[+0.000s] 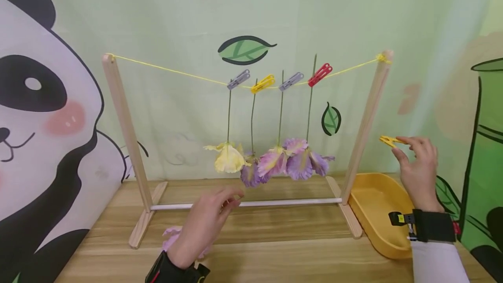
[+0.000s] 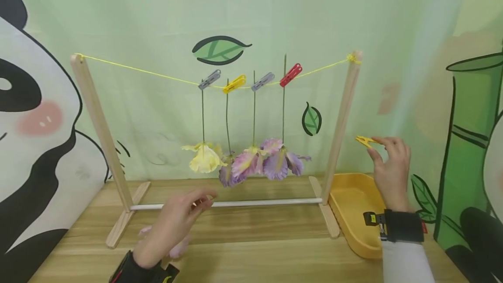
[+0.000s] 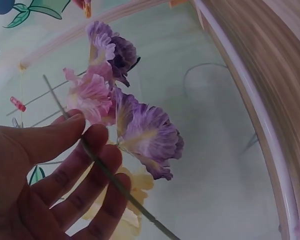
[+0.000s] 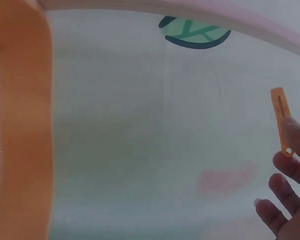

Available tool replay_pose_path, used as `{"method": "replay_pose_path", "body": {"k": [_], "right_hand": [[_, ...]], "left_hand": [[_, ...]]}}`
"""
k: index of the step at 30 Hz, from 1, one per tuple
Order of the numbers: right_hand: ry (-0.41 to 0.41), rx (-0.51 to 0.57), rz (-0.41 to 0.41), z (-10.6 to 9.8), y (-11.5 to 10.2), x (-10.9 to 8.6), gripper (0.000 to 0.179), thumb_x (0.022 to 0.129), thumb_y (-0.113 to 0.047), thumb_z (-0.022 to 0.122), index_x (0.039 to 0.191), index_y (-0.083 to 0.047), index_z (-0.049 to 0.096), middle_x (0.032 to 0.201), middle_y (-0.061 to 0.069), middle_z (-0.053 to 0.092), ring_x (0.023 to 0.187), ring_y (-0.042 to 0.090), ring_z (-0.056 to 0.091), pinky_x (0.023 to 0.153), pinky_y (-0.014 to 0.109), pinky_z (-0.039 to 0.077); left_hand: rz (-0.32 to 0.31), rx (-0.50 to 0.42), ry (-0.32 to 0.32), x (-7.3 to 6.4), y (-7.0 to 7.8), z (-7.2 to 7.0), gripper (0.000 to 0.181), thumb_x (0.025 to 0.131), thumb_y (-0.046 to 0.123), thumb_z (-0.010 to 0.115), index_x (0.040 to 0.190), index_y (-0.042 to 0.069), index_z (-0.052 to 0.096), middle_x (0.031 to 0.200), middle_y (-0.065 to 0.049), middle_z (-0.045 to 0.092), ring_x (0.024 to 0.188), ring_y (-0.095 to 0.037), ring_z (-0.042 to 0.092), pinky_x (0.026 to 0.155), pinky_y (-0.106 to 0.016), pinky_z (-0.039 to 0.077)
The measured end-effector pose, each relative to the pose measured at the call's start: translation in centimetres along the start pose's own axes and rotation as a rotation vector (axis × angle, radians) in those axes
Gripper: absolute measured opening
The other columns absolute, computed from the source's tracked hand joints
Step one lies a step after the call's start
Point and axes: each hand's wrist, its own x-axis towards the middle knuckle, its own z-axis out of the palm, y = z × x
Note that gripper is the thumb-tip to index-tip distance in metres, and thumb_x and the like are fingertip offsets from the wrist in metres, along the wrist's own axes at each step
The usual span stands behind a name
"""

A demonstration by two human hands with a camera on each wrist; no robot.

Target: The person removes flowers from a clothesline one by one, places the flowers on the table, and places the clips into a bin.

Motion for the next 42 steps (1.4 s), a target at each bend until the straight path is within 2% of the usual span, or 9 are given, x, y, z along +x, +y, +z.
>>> {"method": "replay_pose_path", "body": {"k": [5, 10, 15, 18, 22, 24, 28, 33, 42], "right_hand": [[-0.102, -0.053, -0.039, 0.6, 1.2, -0.4, 0.028, 0.084, 0.002, 0.070, 0.112, 0.005, 0.065, 0.102, 0.027, 0.056, 0.087, 0.039, 0.042, 0.077, 0.054, 0.027], [-0.324, -0.146, -0.008, 0.9, 2.1, -1.4, 0.027, 0.085, -0.001, 0.070, 0.109, 0.009, 0.064, 0.097, 0.028, 0.058, 0.081, 0.038, 0.046, 0.069, 0.049, 0.033], [-0.536, -0.194, 0.042, 0.9, 3.3, -2.0, 0.026, 0.085, -0.004, 0.069, 0.106, 0.010, 0.064, 0.093, 0.028, 0.060, 0.078, 0.037, 0.053, 0.062, 0.044, 0.042], [-0.694, -0.223, 0.086, 1.0, 3.9, -2.2, 0.027, 0.086, -0.006, 0.069, 0.105, 0.012, 0.063, 0.092, 0.028, 0.061, 0.077, 0.036, 0.055, 0.063, 0.047, 0.045], [-0.903, -0.236, 0.119, 1.2, 4.7, -2.5, 0.026, 0.083, -0.005, 0.069, 0.100, 0.013, 0.063, 0.086, 0.024, 0.061, 0.073, 0.031, 0.054, 0.062, 0.045, 0.048], [-0.966, -0.219, 0.127, 1.4, 5.0, -2.7, 0.023, 0.081, -0.003, 0.070, 0.097, 0.012, 0.064, 0.084, 0.022, 0.062, 0.072, 0.028, 0.054, 0.061, 0.043, 0.049], [-1.020, -0.200, 0.125, 1.7, 5.4, -3.1, 0.018, 0.078, -0.001, 0.071, 0.090, 0.010, 0.065, 0.082, 0.019, 0.064, 0.070, 0.026, 0.054, 0.061, 0.042, 0.050], [-1.066, -0.197, 0.175, 1.6, 5.5, -3.6, 0.016, 0.079, -0.002, 0.070, 0.090, 0.008, 0.063, 0.082, 0.014, 0.063, 0.069, 0.025, 0.052, 0.060, 0.040, 0.048], [-1.144, -0.164, 0.176, 2.0, 5.3, -3.8, 0.014, 0.077, 0.001, 0.070, 0.088, 0.008, 0.063, 0.073, 0.008, 0.055, 0.066, 0.021, 0.047, 0.058, 0.034, 0.043]], "left_hand": [[0.001, 0.021, -0.151, -0.5, 0.0, 0.2, 0.022, 0.091, 0.014, 0.066, 0.110, 0.024, 0.067, 0.092, 0.006, 0.068, 0.078, -0.006, 0.061, 0.066, -0.029, 0.051], [0.019, 0.013, -0.314, -1.0, 0.0, 1.1, 0.022, 0.093, 0.009, 0.062, 0.108, 0.024, 0.067, 0.094, 0.005, 0.068, 0.078, -0.007, 0.060, 0.065, -0.027, 0.049], [0.055, -0.001, -0.399, -1.4, -0.1, 2.5, 0.018, 0.088, 0.008, 0.067, 0.099, 0.023, 0.068, 0.094, 0.004, 0.071, 0.082, -0.008, 0.063, 0.067, -0.026, 0.052], [0.093, 0.041, -0.410, -1.7, -0.2, 3.5, 0.015, 0.085, 0.011, 0.071, 0.095, 0.022, 0.069, 0.090, 0.005, 0.071, 0.079, -0.009, 0.063, 0.065, -0.026, 0.052], [0.167, 0.113, -0.368, -2.4, -0.5, 5.0, 0.014, 0.081, 0.011, 0.074, 0.090, 0.020, 0.070, 0.083, 0.006, 0.072, 0.073, -0.007, 0.063, 0.060, -0.023, 0.050], [0.187, 0.142, -0.353, -2.6, -0.7, 5.6, 0.015, 0.078, 0.010, 0.075, 0.089, 0.020, 0.070, 0.081, 0.006, 0.072, 0.071, -0.007, 0.062, 0.057, -0.023, 0.049], [0.174, 0.167, -0.366, -2.9, -0.7, 6.4, 0.019, 0.076, 0.008, 0.073, 0.088, 0.022, 0.070, 0.079, 0.007, 0.071, 0.068, -0.008, 0.062, 0.052, -0.023, 0.046], [0.134, 0.151, -0.395, -3.2, -0.6, 6.9, 0.021, 0.075, 0.005, 0.069, 0.088, 0.021, 0.071, 0.080, 0.006, 0.071, 0.068, -0.009, 0.061, 0.050, -0.024, 0.045], [0.130, 0.149, -0.388, -3.2, -1.0, 7.1, 0.027, 0.071, 0.000, 0.064, 0.087, 0.019, 0.073, 0.074, 0.007, 0.068, 0.062, -0.005, 0.054, 0.046, -0.020, 0.039]]}}
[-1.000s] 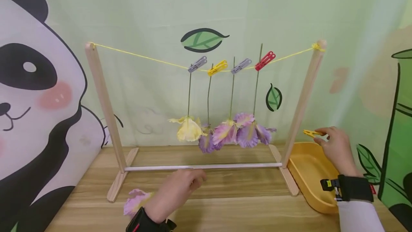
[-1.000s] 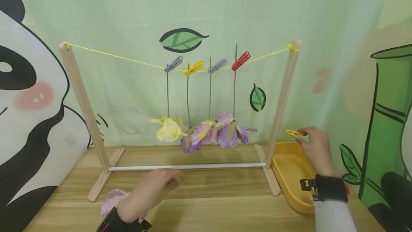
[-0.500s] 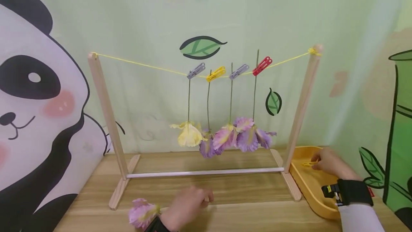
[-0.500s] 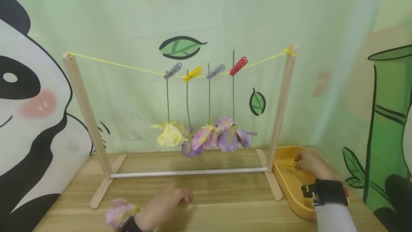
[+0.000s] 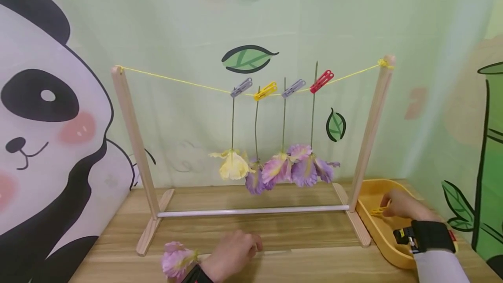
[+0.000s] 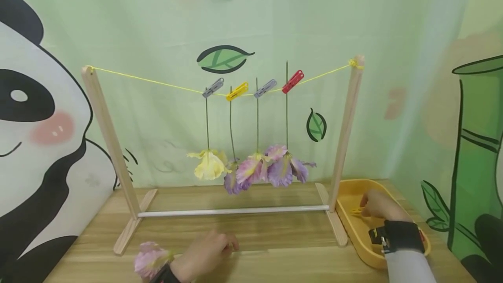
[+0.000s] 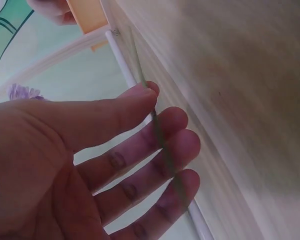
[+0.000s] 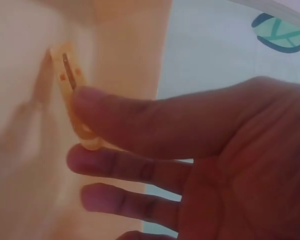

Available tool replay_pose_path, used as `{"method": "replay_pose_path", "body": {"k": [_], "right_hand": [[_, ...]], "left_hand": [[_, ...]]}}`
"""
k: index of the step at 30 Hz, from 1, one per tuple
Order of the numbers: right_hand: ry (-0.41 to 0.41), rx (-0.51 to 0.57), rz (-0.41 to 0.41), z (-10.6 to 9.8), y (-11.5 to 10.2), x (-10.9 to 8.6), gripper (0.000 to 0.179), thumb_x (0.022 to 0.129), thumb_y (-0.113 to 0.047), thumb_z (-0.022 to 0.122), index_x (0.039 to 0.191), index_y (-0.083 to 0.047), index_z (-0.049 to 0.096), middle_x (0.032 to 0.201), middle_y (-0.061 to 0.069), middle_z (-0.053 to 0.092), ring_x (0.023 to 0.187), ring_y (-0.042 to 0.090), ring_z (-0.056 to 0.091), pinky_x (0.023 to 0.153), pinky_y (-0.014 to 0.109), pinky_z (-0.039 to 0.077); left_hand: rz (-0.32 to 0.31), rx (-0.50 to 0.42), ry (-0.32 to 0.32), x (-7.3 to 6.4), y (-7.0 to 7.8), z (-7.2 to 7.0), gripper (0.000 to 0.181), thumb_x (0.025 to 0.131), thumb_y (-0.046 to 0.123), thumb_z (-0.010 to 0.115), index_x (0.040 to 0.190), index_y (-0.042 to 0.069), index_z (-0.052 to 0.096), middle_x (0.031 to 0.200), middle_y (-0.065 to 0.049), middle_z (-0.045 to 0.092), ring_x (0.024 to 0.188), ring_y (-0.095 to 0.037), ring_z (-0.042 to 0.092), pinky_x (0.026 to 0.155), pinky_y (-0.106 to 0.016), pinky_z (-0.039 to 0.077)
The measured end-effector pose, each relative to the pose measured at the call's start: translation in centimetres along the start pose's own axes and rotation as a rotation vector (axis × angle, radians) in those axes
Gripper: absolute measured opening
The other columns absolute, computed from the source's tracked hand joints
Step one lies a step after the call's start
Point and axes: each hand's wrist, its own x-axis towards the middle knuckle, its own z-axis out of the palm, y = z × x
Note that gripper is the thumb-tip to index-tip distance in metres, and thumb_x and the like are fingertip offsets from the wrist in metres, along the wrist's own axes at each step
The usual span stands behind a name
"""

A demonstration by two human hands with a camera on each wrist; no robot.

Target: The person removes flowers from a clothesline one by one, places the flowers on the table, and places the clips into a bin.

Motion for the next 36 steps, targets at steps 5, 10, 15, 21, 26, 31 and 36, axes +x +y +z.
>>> {"method": "replay_pose_path", "body": {"k": [5, 10, 15, 21, 26, 31, 36], "right_hand": [[0.004, -0.029, -0.004, -0.8, -0.6, -0.5, 0.019, 0.082, -0.004, 0.069, 0.093, 0.009, 0.061, 0.079, 0.012, 0.060, 0.069, 0.024, 0.049, 0.060, 0.038, 0.045], [0.094, -0.046, -0.028, -2.2, -2.1, -1.2, 0.024, 0.088, -0.009, 0.065, 0.100, 0.011, 0.060, 0.086, 0.020, 0.063, 0.072, 0.027, 0.054, 0.063, 0.042, 0.049], [0.134, -0.025, -0.037, -3.5, -4.9, -2.0, 0.025, 0.093, -0.012, 0.060, 0.107, 0.009, 0.059, 0.088, 0.018, 0.061, 0.074, 0.027, 0.055, 0.062, 0.042, 0.050], [0.244, -0.043, -0.164, -4.5, -8.7, -3.0, 0.025, 0.096, -0.021, 0.059, 0.108, 0.000, 0.064, 0.087, 0.007, 0.063, 0.075, 0.021, 0.055, 0.061, 0.037, 0.047], [0.307, 0.049, -0.310, -4.8, -12.0, -4.1, 0.021, 0.099, -0.026, 0.055, 0.109, -0.011, 0.066, 0.092, 0.000, 0.066, 0.077, 0.018, 0.055, 0.062, 0.034, 0.047], [0.331, 0.122, -0.480, -3.5, -14.7, -4.1, 0.012, 0.096, -0.019, 0.060, 0.106, -0.017, 0.066, 0.093, -0.004, 0.066, 0.076, 0.012, 0.056, 0.064, 0.030, 0.049], [0.329, 0.205, -0.578, -1.7, -17.1, -3.5, 0.016, 0.093, -0.019, 0.063, 0.109, -0.021, 0.064, 0.096, -0.005, 0.064, 0.079, 0.011, 0.055, 0.066, 0.029, 0.050]], "left_hand": [[0.022, 0.002, 0.042, 0.1, -0.1, -0.3, 0.022, 0.074, 0.002, 0.067, 0.087, 0.019, 0.072, 0.075, 0.007, 0.070, 0.065, -0.007, 0.059, 0.049, -0.022, 0.043], [0.010, -0.099, 0.045, 0.6, -0.2, -1.5, 0.015, 0.085, 0.006, 0.066, 0.094, 0.017, 0.071, 0.084, 0.004, 0.072, 0.071, -0.006, 0.060, 0.059, -0.024, 0.049], [-0.034, -0.213, 0.110, 1.2, -0.1, -2.8, 0.019, 0.094, 0.008, 0.059, 0.105, 0.019, 0.069, 0.088, 0.004, 0.069, 0.067, -0.002, 0.053, 0.058, -0.021, 0.045], [-0.049, -0.264, 0.351, 1.6, -0.3, -3.6, 0.022, 0.096, 0.015, 0.059, 0.116, 0.024, 0.064, 0.089, 0.012, 0.064, 0.070, 0.000, 0.055, 0.061, -0.022, 0.049], [-0.103, -0.406, 0.451, 1.5, -0.5, -4.6, 0.026, 0.095, 0.014, 0.061, 0.119, 0.025, 0.063, 0.093, 0.014, 0.064, 0.075, -0.002, 0.060, 0.061, -0.023, 0.053], [-0.137, -0.458, 0.504, 1.4, -0.6, -5.1, 0.026, 0.095, 0.013, 0.061, 0.119, 0.022, 0.064, 0.093, 0.013, 0.064, 0.076, -0.003, 0.060, 0.062, -0.024, 0.053], [-0.130, -0.452, 0.521, 1.4, -0.7, -5.5, 0.026, 0.095, 0.013, 0.060, 0.119, 0.024, 0.064, 0.092, 0.011, 0.065, 0.074, -0.005, 0.062, 0.062, -0.025, 0.054]]}}
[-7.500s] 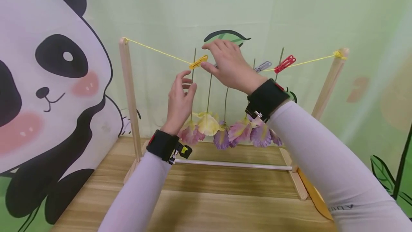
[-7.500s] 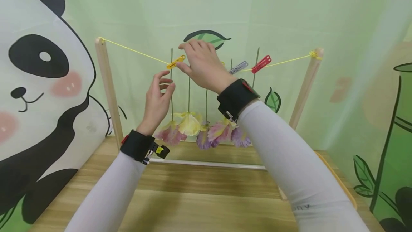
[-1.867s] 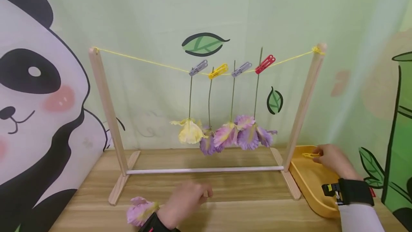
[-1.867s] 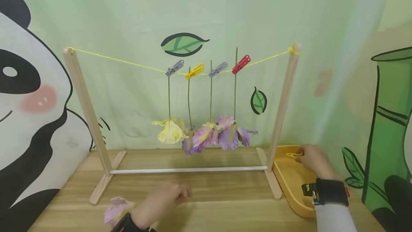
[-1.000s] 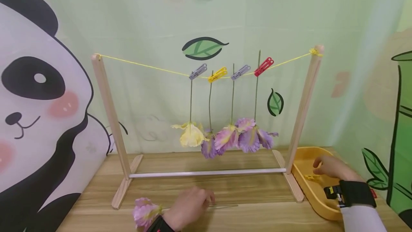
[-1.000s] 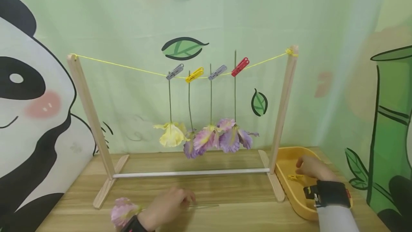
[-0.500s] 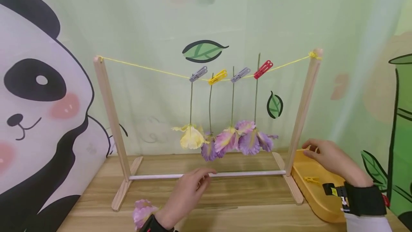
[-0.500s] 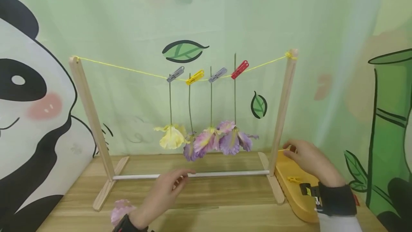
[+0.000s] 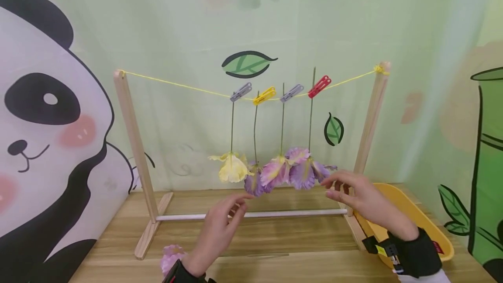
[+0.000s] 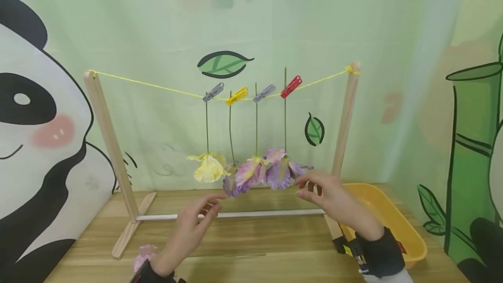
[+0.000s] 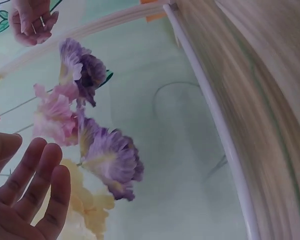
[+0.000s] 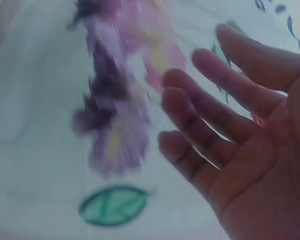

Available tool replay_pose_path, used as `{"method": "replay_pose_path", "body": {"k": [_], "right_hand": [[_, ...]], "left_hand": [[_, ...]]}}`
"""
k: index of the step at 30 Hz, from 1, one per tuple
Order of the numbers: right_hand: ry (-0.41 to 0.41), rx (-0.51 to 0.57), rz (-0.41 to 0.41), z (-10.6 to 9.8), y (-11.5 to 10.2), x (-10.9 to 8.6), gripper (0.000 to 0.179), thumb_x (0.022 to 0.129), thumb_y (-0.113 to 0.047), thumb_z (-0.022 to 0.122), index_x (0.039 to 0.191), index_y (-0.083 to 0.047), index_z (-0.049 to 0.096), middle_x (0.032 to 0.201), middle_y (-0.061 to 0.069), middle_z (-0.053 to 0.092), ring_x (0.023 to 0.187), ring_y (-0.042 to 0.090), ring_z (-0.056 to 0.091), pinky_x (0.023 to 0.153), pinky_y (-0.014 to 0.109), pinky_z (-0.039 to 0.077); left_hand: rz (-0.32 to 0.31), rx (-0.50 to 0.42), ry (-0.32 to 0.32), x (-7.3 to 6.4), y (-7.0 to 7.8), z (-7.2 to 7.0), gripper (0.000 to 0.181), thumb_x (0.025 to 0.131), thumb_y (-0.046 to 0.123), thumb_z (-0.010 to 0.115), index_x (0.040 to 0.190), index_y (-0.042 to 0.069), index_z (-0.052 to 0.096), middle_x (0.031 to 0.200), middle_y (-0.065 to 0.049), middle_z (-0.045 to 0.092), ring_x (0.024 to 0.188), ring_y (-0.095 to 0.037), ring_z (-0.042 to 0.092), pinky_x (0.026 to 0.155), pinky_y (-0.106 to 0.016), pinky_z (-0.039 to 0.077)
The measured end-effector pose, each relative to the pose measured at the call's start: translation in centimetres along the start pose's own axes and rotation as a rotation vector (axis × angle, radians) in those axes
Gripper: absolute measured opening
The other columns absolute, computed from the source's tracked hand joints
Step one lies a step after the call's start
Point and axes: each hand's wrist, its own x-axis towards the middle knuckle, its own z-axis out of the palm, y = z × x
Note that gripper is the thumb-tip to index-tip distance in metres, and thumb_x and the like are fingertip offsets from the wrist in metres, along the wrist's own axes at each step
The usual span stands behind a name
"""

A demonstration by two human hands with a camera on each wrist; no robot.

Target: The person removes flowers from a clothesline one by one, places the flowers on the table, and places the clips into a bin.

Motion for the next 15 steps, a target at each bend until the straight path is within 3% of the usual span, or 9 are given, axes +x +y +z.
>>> {"method": "replay_pose_path", "body": {"k": [6, 15], "right_hand": [[0.117, 0.025, -0.089, 2.2, -1.2, 1.0, 0.025, 0.089, -0.011, 0.068, 0.113, -0.019, 0.063, 0.098, -0.006, 0.062, 0.084, 0.010, 0.055, 0.069, 0.029, 0.050], [0.207, -0.033, -0.182, 2.2, -2.7, 3.0, 0.032, 0.085, -0.008, 0.070, 0.115, -0.016, 0.063, 0.104, -0.002, 0.061, 0.084, 0.008, 0.053, 0.070, 0.029, 0.049]], "left_hand": [[0.025, 0.017, 0.069, 0.3, 0.1, -1.4, 0.025, 0.097, 0.018, 0.058, 0.119, 0.028, 0.062, 0.094, 0.007, 0.065, 0.078, -0.007, 0.061, 0.063, -0.028, 0.053], [0.045, 0.028, 0.101, 2.0, 0.4, -2.6, 0.022, 0.098, 0.022, 0.057, 0.119, 0.028, 0.062, 0.098, 0.007, 0.065, 0.086, -0.005, 0.059, 0.071, -0.031, 0.054]]}}
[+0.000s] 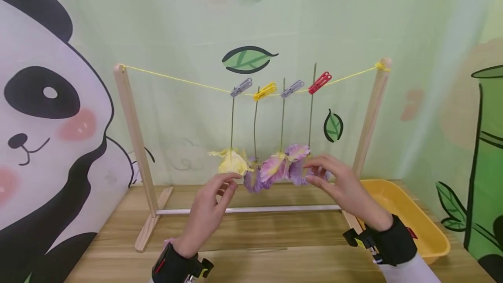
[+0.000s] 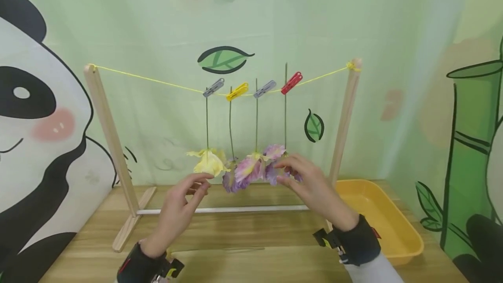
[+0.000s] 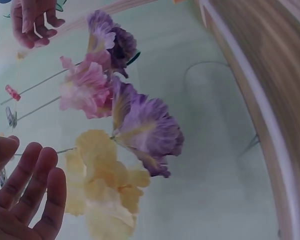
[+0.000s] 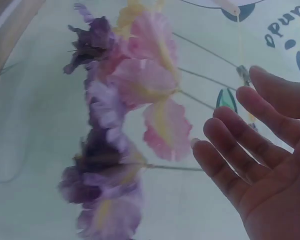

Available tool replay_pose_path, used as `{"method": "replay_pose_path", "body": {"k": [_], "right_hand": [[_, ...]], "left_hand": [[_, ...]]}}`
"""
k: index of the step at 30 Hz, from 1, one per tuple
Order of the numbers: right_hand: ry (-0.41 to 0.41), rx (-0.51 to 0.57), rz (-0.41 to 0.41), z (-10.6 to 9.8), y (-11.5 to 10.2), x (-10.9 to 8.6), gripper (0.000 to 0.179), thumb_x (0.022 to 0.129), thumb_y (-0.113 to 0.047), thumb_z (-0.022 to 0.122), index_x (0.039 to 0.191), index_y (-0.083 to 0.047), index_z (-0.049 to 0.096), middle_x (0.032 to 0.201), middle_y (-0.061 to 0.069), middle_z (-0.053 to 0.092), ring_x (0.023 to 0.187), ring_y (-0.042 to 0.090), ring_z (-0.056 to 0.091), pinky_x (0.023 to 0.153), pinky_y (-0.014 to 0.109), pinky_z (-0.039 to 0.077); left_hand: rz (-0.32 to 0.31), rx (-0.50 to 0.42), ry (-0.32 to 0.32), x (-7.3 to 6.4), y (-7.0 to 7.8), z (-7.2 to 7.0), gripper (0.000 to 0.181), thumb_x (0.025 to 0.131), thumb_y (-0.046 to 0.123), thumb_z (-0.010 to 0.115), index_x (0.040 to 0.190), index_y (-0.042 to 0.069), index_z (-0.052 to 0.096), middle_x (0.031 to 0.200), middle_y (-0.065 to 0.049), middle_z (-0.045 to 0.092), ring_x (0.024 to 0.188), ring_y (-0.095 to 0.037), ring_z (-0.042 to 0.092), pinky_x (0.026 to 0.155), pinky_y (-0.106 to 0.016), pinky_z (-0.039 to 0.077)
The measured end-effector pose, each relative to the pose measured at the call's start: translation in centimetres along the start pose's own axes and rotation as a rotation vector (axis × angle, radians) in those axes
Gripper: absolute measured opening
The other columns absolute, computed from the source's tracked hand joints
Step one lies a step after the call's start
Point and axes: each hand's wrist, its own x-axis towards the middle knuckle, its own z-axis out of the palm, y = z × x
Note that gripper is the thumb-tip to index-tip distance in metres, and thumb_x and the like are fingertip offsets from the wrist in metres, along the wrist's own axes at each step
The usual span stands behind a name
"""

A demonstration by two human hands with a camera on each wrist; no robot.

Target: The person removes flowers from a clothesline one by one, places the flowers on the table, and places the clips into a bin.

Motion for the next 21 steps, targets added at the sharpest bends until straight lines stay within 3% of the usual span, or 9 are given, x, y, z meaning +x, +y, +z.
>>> {"method": "replay_pose_path", "body": {"k": [7, 11, 15, 21], "right_hand": [[0.121, -0.048, -0.128, -0.4, -1.1, 3.5, 0.030, 0.084, -0.001, 0.071, 0.112, -0.009, 0.065, 0.105, 0.006, 0.061, 0.090, 0.017, 0.055, 0.073, 0.030, 0.048], [0.180, -0.058, -0.168, -0.4, -1.7, 5.5, 0.028, 0.084, 0.000, 0.071, 0.111, -0.006, 0.065, 0.106, 0.009, 0.060, 0.094, 0.020, 0.055, 0.077, 0.037, 0.048], [0.205, -0.122, -0.189, -1.1, -2.3, 7.1, 0.027, 0.084, -0.001, 0.071, 0.110, -0.004, 0.065, 0.106, 0.011, 0.060, 0.100, 0.024, 0.055, 0.084, 0.043, 0.047], [0.185, -0.208, -0.219, -1.8, -3.4, 9.8, 0.027, 0.086, -0.009, 0.071, 0.112, -0.005, 0.065, 0.110, 0.012, 0.061, 0.108, 0.029, 0.052, 0.095, 0.051, 0.038]], "left_hand": [[-0.021, -0.048, 0.025, 2.4, 0.9, -1.4, 0.021, 0.099, 0.022, 0.054, 0.118, 0.021, 0.062, 0.099, -0.001, 0.063, 0.085, -0.013, 0.062, 0.070, -0.036, 0.055], [-0.059, -0.091, 0.068, 3.6, 2.7, -2.7, 0.019, 0.098, 0.012, 0.056, 0.116, 0.011, 0.063, 0.099, -0.009, 0.063, 0.084, -0.020, 0.064, 0.071, -0.042, 0.054], [-0.049, -0.095, 0.088, 4.8, 4.0, -3.1, 0.020, 0.097, 0.005, 0.056, 0.116, 0.003, 0.062, 0.100, -0.015, 0.062, 0.087, -0.027, 0.063, 0.074, -0.045, 0.053], [-0.010, -0.082, 0.144, 6.5, 1.7, -2.4, 0.025, 0.097, 0.010, 0.056, 0.122, 0.009, 0.059, 0.102, -0.012, 0.061, 0.091, -0.026, 0.060, 0.077, -0.045, 0.052]]}}
